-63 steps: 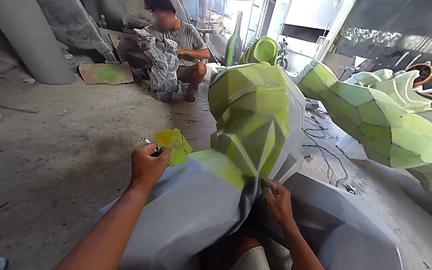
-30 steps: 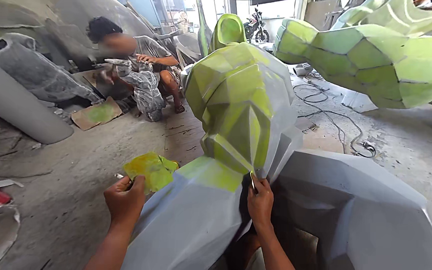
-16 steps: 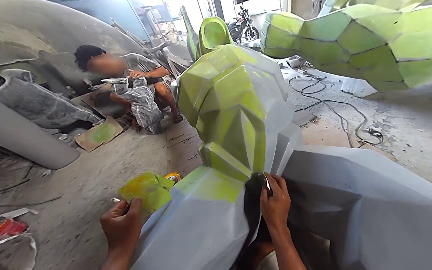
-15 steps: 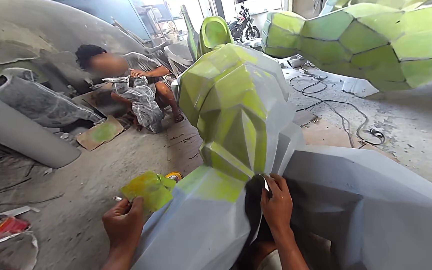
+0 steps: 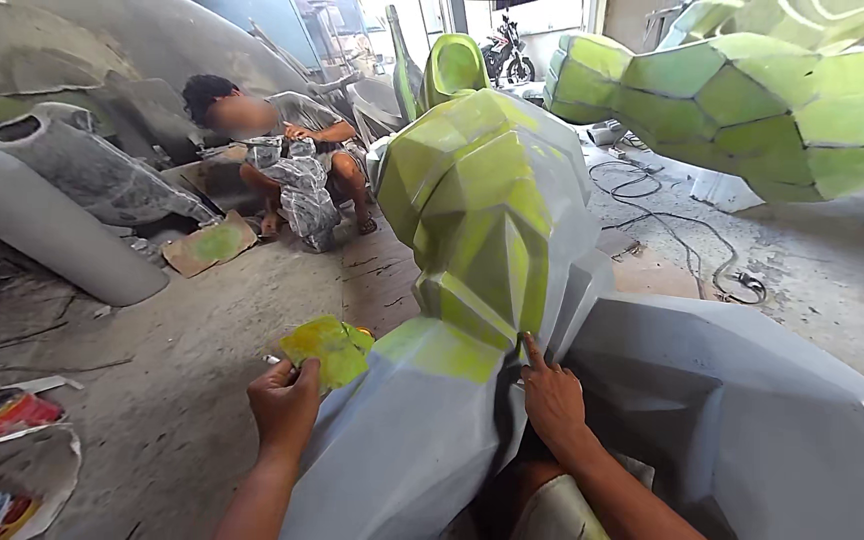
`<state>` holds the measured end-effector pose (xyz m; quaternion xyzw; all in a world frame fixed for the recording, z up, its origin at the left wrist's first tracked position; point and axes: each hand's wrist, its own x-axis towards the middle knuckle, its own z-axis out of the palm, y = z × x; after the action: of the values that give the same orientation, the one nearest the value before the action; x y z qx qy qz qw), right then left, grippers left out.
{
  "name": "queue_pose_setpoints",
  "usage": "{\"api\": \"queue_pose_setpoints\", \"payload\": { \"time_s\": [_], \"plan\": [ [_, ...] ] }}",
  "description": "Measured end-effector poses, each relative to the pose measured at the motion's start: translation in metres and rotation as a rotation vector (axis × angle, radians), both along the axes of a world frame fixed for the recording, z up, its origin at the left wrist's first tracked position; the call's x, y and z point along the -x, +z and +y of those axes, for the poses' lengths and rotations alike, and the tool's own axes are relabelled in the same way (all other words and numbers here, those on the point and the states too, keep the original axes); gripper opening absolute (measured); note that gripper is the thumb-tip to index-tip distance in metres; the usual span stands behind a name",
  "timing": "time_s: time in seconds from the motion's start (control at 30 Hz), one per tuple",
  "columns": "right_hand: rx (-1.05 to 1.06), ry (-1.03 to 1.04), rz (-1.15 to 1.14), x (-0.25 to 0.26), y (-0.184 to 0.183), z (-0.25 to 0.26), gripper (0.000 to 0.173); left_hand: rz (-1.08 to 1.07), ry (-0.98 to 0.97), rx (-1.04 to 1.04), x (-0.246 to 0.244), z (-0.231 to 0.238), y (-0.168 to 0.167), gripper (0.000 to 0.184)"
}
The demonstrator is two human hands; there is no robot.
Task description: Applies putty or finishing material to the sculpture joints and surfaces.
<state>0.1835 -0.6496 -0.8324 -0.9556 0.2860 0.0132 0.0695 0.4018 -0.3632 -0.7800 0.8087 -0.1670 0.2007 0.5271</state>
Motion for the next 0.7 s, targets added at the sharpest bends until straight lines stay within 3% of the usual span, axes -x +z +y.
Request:
{"api": "queue_pose_setpoints", "payload": {
  "time_s": [0.27,0.4,0.5,0.63,0.7],
  "plan": [
    [0.149,0.049,0.343,-0.001,0.011,0.004,0.037,0.007,0.003,-0.015,0.0,0.0,-0.001,0.022],
    [-0.023,0.061,0.314,0.015,0.034,0.004,0.027,0.011,0.015,-0.005,-0.002,0.0,-0.001,0.021],
    [-0.252,-0.085,-0.007,0.02,0.036,-0.021,0.028,0.014,0.042,0.032,-0.006,0.001,-0.003,0.022],
    [-0.346,-0.295,-0.861,0.01,-0.027,-0.021,0.028,0.003,0.047,0.039,-0.009,0.002,-0.007,0.022],
    [-0.322,-0.341,-1.072,-0.002,-0.053,-0.007,0.03,-0.009,0.04,0.035,-0.011,0.002,-0.006,0.022]
  ]
}}
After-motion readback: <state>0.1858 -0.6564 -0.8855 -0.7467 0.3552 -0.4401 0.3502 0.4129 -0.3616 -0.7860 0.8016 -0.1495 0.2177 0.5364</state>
